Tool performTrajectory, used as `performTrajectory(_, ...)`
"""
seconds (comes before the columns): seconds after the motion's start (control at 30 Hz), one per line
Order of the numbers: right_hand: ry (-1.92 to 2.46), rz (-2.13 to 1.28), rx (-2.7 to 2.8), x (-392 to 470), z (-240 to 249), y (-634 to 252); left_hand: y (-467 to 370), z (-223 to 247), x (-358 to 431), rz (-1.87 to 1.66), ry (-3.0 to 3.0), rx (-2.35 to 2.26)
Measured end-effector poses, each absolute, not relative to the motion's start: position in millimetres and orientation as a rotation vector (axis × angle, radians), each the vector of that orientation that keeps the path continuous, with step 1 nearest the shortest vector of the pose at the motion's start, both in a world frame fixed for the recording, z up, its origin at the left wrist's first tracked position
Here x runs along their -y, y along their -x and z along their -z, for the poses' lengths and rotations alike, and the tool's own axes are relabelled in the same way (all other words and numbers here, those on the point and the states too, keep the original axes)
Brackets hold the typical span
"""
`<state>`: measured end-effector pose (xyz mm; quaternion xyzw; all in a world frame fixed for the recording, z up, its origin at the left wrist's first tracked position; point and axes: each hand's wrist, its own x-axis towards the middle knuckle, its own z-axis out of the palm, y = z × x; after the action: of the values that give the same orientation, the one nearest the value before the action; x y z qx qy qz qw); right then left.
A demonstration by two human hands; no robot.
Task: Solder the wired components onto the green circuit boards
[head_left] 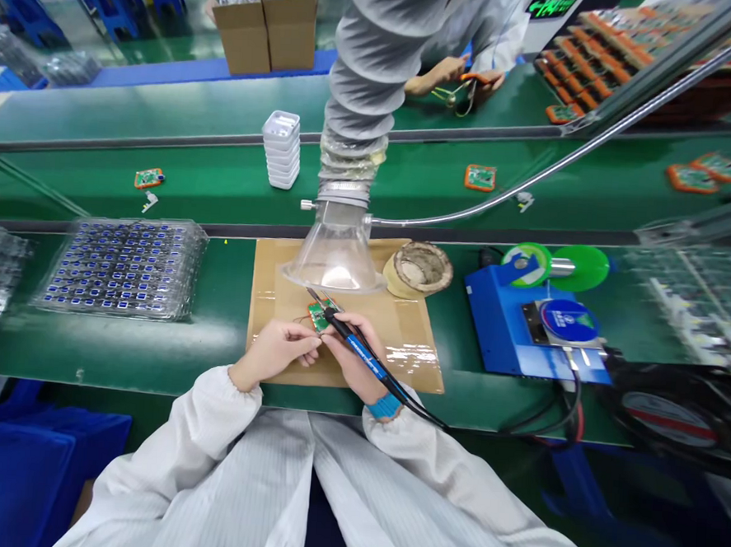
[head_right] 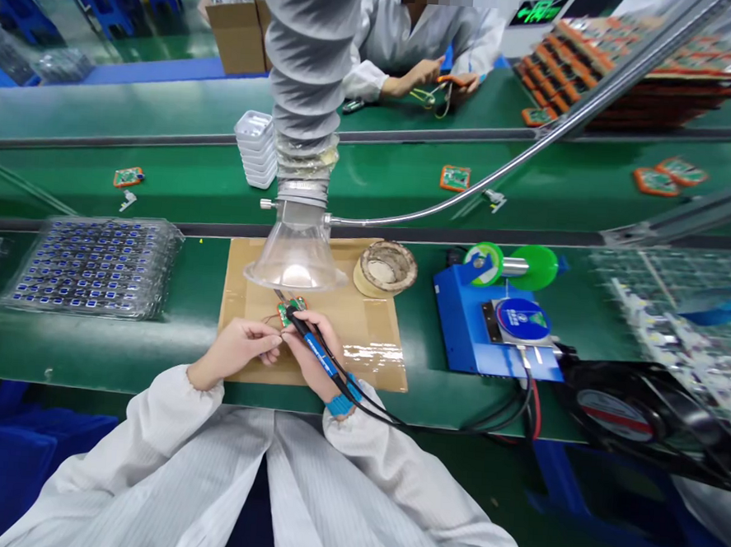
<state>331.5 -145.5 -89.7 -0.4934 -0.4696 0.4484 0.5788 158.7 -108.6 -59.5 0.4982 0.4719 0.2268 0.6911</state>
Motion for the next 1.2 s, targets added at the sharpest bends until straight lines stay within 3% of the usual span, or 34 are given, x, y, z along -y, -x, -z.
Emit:
performTrajectory(0.27, 1.172, -1.087, 1.050, 147, 88, -327, -158, 53, 111, -0.548, -1.663, -1.228)
performTrajectory(0.47, 1.304, -0.922, 1.081, 146, 99, -339, -152, 61, 90, -0.470, -2.231, -1.251)
performTrajectory(0.8, 1.376, -0.651, 1.117, 165, 108, -359, -154, 62, 48, -0.152, -2.115, -1.243)
performTrajectory(1.2, 1.412, -0.734, 1.228, 168, 110, -359, -156, 56, 45, -0.115, -2.160, -1.177)
